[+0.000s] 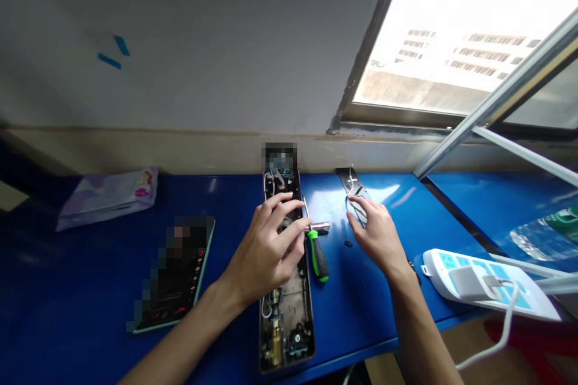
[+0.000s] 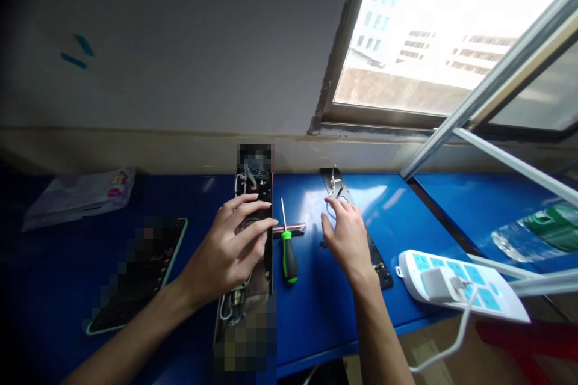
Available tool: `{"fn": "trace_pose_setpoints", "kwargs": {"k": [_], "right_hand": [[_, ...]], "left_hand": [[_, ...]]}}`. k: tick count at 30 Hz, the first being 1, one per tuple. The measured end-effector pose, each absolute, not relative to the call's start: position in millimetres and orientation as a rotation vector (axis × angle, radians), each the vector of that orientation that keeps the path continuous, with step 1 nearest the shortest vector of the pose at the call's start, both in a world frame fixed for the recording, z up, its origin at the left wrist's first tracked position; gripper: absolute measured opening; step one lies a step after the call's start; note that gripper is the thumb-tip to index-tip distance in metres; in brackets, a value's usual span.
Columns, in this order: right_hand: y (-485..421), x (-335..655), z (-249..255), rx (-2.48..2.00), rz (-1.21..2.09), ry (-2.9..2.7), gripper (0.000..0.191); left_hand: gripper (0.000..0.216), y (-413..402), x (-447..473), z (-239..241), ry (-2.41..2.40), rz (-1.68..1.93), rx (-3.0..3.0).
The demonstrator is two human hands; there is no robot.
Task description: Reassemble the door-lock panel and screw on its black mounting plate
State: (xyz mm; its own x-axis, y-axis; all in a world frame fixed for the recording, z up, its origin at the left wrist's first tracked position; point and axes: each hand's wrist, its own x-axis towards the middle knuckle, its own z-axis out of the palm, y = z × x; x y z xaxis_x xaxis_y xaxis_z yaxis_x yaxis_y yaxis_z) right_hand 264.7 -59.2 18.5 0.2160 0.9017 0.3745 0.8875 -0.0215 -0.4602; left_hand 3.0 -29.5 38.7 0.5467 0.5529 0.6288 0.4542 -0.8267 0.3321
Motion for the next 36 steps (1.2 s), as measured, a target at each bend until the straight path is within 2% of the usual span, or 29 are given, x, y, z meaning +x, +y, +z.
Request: {"fn": "trace_pose_setpoints", "kwargs": {"k": [5,11,14,15,21,25,28,30,33,34,36], "right_hand": [[-62.6,290.2,-7.2,-2.132,0.063,-1.573,0.032],[-64.1,291.8,-8.6,-2.131,0.187,-1.507,0.035],[-68.0,287.8,0.0,-2.014,0.211,-1.474,0.026],[-71.1,284.9,4.9,-1.955,0.204,-1.464,0.015],[-101.4,253.4,51.0,-1.506,0.253,-1.492,0.007],[-104.3,241.8,71.6,-1.236,0.419,-1.653,0.014],[-86.6,241.6,76.3,-1.188,0.519,-1.756,0.015],[-67.9,240.7,78.2,-1.233,0.450,-1.721,0.027],[-36.2,233.9,82.5,-1.347,0.255,-1.848,0.067],[-25.9,230.4,83.8,-1.355,0.177,-1.968,0.067],[-6.9,223.0,85.2,-1.314,0.152,-2.028,0.044]], "left_hand": [[0.026,-20.6,28.2,52.5,0.717,0.899,2.766],[0.022,-16.3,57.7,51.7,0.649,0.594,2.886],[0.024,-15.8,69.5,50.9,0.665,0.526,2.910],[0.027,-15.0,72.7,51.0,0.688,0.519,2.913],[0.049,-0.4,77.2,51.3,0.827,0.771,2.793],[0.028,8.8,59.0,49.2,0.816,1.095,2.695],[0.024,7.7,40.4,50.9,0.821,1.265,2.720],[0.022,3.2,31.0,54.2,0.851,1.315,2.753],[0.019,-5.3,23.8,60.9,0.892,1.358,2.784],[0.018,-7.8,22.7,63.4,0.899,1.383,2.792],[0.018,-11.7,21.1,68.5,0.904,1.409,2.796]]}}
